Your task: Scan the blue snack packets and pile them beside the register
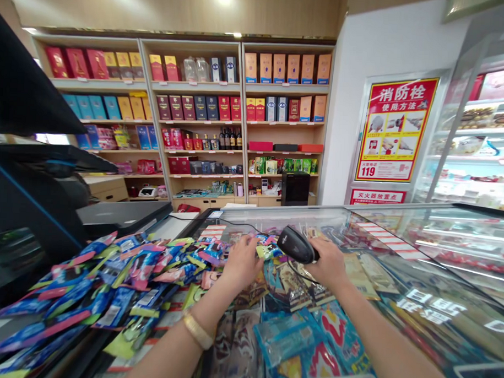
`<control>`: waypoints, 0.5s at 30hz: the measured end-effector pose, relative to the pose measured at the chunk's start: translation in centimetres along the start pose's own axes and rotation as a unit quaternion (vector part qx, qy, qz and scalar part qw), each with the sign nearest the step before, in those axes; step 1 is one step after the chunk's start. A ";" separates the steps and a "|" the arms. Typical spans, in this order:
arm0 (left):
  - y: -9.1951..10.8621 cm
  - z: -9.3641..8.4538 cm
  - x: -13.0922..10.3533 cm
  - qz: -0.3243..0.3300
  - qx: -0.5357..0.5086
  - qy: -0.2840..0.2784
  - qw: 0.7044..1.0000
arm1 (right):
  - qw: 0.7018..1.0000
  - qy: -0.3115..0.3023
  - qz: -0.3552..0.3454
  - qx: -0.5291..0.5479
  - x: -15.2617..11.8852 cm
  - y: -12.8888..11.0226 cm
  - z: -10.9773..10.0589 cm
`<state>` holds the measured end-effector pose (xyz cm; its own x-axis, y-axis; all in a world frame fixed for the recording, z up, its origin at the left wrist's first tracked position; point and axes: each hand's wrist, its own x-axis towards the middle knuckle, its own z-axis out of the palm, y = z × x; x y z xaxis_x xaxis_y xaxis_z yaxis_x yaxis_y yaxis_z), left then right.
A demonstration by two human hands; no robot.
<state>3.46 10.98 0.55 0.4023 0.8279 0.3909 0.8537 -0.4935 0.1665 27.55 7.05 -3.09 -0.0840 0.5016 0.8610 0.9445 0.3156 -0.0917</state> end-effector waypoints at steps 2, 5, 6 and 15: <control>1.1 1.1 0.9 0.000 -0.016 -0.062 0.998 | 1.000 0.002 0.001 0.002 0.1 0.0 0.0; 2.0 2.6 1.9 -0.025 -0.007 -0.099 0.995 | 1.000 0.002 0.006 0.008 0.3 -0.2 -0.1; 2.1 3.0 2.1 -0.029 0.001 -0.099 0.995 | 1.000 0.002 0.007 0.009 0.3 -0.3 -0.1; 2.6 4.3 1.2 -0.028 -0.058 -0.036 0.997 | 1.000 0.006 0.009 0.028 0.5 -1.1 -0.3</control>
<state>7.57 11.85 -2.40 0.3814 0.8699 0.3128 0.8332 -0.4701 0.2912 26.58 6.71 -2.36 -0.0631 0.4972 0.8653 0.9266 0.3512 -0.1343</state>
